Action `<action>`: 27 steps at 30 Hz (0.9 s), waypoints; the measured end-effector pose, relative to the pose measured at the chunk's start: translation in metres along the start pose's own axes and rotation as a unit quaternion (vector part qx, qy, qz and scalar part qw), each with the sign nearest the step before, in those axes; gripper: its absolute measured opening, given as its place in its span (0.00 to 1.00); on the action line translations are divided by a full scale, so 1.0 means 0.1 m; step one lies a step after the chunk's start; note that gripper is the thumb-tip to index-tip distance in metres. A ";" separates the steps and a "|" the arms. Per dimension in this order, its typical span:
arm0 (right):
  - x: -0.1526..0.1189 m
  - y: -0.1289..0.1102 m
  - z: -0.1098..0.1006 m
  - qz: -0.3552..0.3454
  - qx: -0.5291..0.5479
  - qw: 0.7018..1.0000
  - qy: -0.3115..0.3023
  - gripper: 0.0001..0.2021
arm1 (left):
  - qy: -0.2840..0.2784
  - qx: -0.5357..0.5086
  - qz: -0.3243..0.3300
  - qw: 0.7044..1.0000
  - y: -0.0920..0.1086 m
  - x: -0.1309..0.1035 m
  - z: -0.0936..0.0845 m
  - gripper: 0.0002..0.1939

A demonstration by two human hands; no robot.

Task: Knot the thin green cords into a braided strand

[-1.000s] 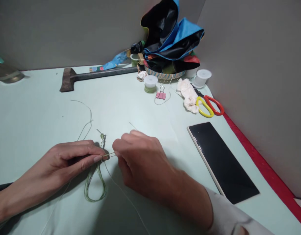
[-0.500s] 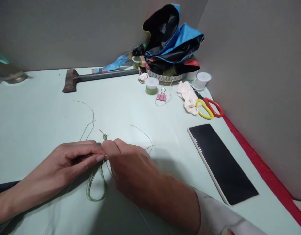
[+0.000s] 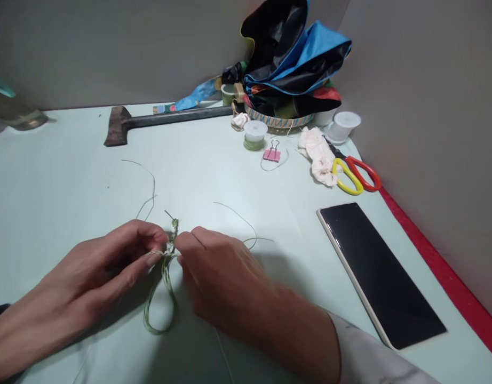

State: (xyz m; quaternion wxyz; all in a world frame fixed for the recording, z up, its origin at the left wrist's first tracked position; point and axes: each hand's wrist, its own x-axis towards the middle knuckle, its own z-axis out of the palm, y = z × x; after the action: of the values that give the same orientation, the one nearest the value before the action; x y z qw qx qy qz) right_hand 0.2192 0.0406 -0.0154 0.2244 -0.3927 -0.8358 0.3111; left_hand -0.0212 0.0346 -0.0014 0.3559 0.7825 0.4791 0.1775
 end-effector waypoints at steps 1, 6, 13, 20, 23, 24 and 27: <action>0.00 0.00 0.00 0.005 0.003 1.000 -0.002 0.11 | -0.004 0.014 0.002 1.000 0.01 0.00 -0.01 0.08; -0.03 0.03 0.01 -0.020 0.014 1.000 -0.001 0.10 | -0.004 0.043 0.004 0.999 0.04 0.01 -0.02 0.08; -0.05 0.02 -0.01 -0.013 -0.009 1.000 -0.016 0.13 | 0.016 0.075 0.047 0.996 0.00 0.01 0.00 0.10; -0.04 -0.03 -0.07 -0.016 -0.016 1.000 -0.017 0.11 | 0.039 0.084 -0.061 0.994 0.11 -0.04 0.07 0.16; -0.04 -0.02 -0.05 -0.028 -0.009 0.999 -0.018 0.11 | 0.046 0.075 -0.046 0.995 0.10 -0.03 0.07 0.14; -0.04 -0.02 -0.04 -0.031 -0.008 0.999 -0.020 0.11 | 0.045 0.072 -0.039 0.996 0.09 -0.03 0.07 0.14; -0.03 -0.01 -0.05 -0.043 -0.010 0.999 -0.022 0.11 | 0.040 0.067 -0.026 0.997 0.07 -0.03 0.06 0.12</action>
State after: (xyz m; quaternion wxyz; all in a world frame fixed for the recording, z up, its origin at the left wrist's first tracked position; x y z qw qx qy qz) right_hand 0.2236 0.0395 -0.0116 0.2153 -0.3519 -0.8595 0.3017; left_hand -0.0147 0.0282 -0.0005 0.2875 0.7842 0.5239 0.1673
